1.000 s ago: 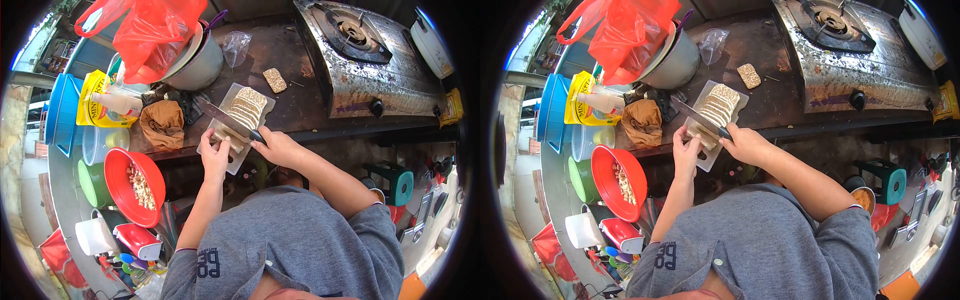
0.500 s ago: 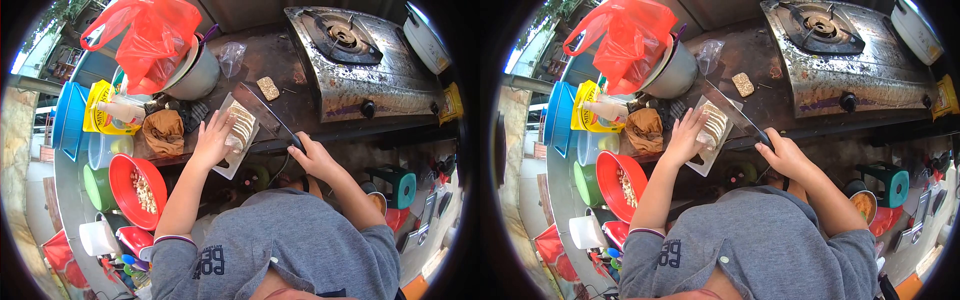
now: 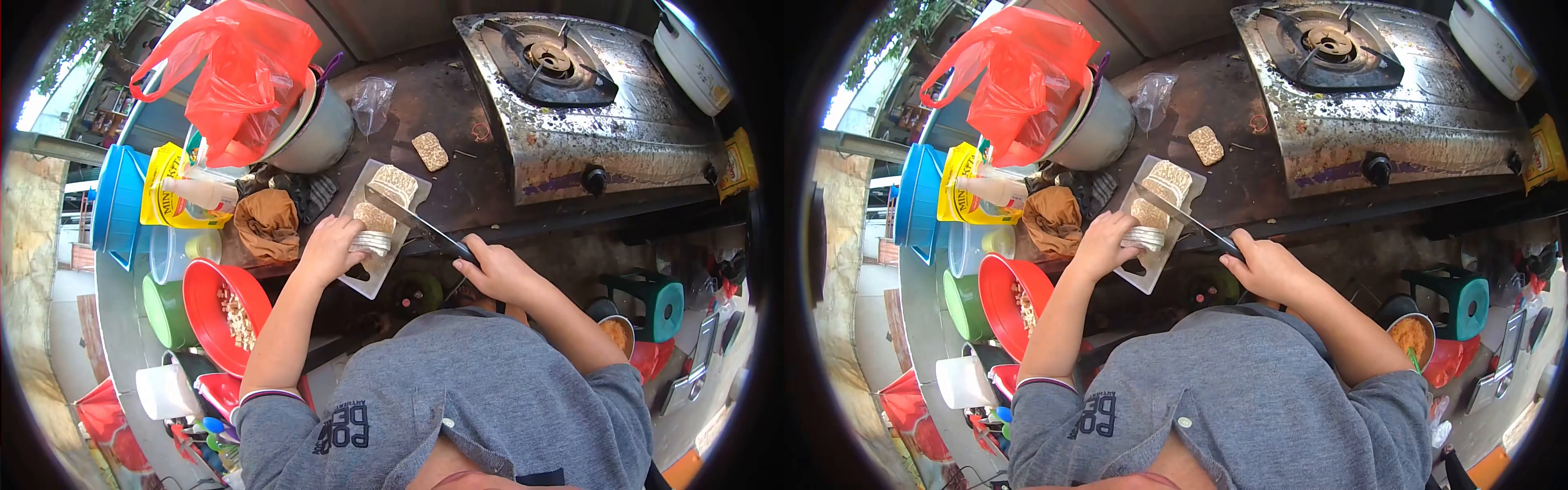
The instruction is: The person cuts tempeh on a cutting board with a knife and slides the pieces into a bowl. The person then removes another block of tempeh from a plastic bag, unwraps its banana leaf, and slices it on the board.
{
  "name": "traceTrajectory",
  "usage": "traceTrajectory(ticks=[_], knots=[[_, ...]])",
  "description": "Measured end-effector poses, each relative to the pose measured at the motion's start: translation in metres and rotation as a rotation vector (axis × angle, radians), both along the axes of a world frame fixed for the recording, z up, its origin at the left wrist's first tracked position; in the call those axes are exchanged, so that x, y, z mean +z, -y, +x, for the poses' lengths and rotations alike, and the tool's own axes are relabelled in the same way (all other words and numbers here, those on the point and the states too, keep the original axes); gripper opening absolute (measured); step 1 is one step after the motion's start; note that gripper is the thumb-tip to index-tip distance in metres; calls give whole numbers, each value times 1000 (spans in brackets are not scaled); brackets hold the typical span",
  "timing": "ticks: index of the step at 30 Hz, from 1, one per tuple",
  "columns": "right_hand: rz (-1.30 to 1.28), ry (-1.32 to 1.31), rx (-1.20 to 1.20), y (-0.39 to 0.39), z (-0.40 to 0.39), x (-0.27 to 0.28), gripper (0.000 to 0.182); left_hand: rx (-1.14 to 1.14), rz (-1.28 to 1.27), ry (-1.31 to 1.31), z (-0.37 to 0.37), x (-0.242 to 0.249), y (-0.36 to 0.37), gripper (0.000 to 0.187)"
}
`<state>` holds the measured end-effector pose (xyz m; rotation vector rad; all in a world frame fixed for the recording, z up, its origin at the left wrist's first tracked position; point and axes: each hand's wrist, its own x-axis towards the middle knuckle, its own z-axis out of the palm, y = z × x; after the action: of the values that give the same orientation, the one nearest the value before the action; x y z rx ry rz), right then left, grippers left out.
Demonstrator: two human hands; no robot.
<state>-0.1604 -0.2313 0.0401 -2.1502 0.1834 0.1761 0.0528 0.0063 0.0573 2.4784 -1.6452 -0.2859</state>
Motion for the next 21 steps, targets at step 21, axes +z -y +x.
traceTrajectory(ticks=[21], knots=[[4,-48,14,0,22,-2,32,131,-63,-268,10,2,9,67]])
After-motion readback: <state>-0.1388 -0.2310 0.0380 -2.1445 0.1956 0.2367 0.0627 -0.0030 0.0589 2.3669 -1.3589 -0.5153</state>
